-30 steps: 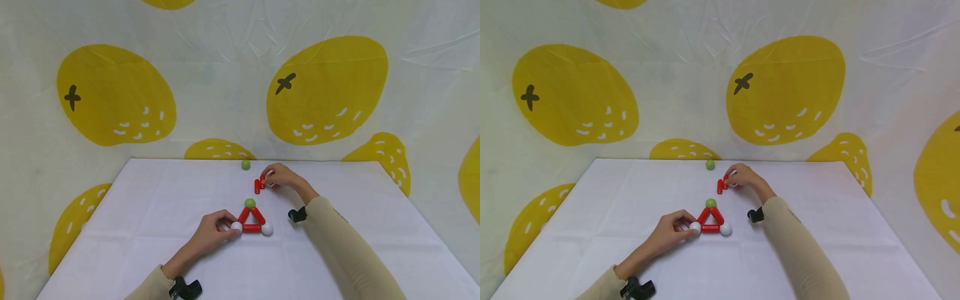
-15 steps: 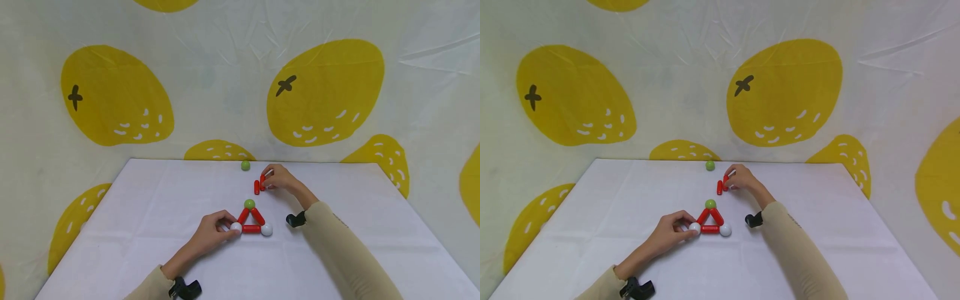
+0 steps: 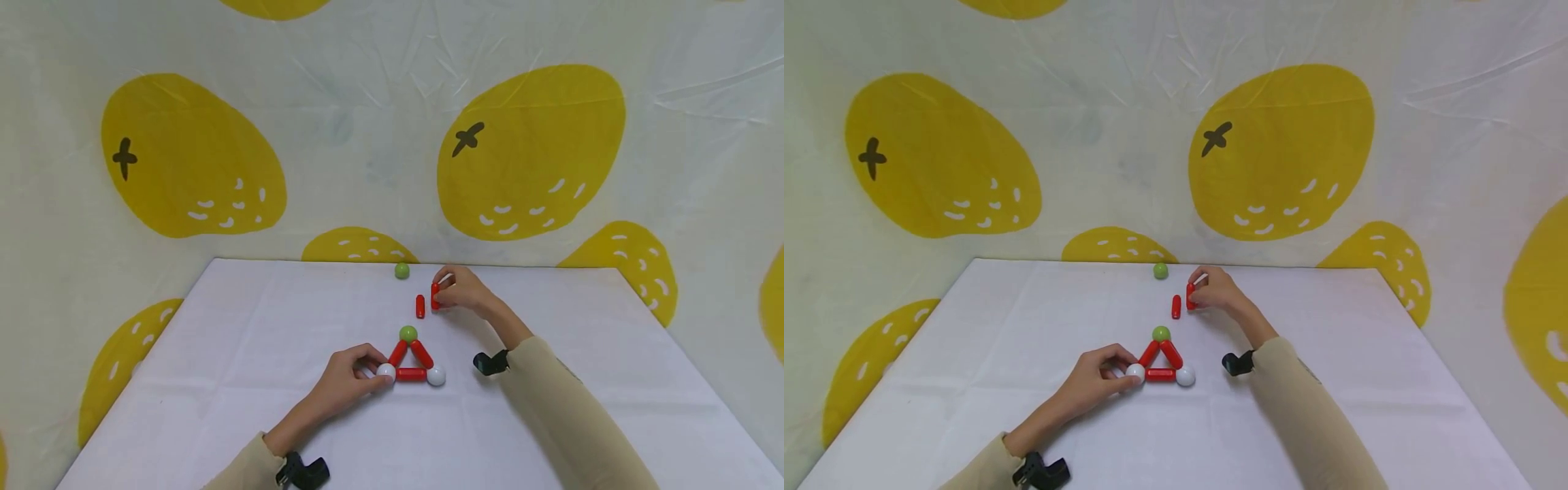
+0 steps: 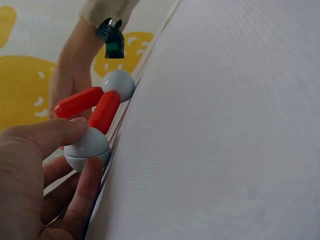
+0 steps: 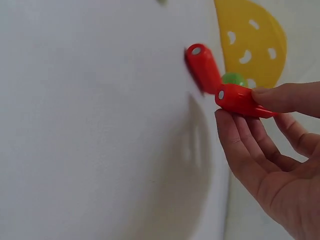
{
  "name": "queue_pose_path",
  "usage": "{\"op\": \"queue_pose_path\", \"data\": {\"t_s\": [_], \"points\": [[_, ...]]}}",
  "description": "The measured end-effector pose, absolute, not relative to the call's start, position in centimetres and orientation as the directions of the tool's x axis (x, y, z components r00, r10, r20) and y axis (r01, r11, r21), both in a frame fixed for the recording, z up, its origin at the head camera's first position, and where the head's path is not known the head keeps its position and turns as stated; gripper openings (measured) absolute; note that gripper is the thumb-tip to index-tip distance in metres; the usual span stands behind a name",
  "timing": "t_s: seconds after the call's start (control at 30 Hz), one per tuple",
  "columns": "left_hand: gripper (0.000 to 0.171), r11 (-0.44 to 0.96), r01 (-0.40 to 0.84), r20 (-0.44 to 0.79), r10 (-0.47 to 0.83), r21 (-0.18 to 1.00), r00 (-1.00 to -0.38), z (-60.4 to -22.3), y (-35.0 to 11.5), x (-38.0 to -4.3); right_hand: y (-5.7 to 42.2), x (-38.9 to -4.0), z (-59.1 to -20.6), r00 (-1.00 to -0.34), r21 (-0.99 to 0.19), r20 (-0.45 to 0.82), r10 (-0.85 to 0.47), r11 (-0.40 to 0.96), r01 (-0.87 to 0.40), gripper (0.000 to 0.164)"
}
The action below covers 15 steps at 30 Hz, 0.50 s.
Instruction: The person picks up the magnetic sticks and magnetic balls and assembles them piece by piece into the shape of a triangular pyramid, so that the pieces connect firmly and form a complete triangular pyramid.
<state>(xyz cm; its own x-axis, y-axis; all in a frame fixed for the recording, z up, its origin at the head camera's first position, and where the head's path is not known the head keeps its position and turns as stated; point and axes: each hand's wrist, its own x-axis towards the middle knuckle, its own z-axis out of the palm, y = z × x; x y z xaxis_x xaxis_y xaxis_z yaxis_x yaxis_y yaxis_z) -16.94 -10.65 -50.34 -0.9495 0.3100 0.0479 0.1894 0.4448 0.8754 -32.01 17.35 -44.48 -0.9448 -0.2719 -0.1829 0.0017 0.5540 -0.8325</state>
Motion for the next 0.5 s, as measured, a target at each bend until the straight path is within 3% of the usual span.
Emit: {"op": "queue_pose_path", "data": {"t_s": [0.23, 0.5], "points": [[0.027, 0.465, 0.175, 0.029, 0.305, 0.868, -0.952, -50.2, -10.6, -17.0, 16.6, -29.7, -42.2, -0.938, -0.833, -0.061, -0.342, 0.535, -0.141, 0.043], [0.028, 0.46, 0.183, 0.038, 0.306, 0.869, -0.951, -50.2, -10.5, -17.2, 14.9, -27.2, -40.9, -0.906, -0.83, 0.034, -0.422, 0.493, -0.261, 0.028]]}}
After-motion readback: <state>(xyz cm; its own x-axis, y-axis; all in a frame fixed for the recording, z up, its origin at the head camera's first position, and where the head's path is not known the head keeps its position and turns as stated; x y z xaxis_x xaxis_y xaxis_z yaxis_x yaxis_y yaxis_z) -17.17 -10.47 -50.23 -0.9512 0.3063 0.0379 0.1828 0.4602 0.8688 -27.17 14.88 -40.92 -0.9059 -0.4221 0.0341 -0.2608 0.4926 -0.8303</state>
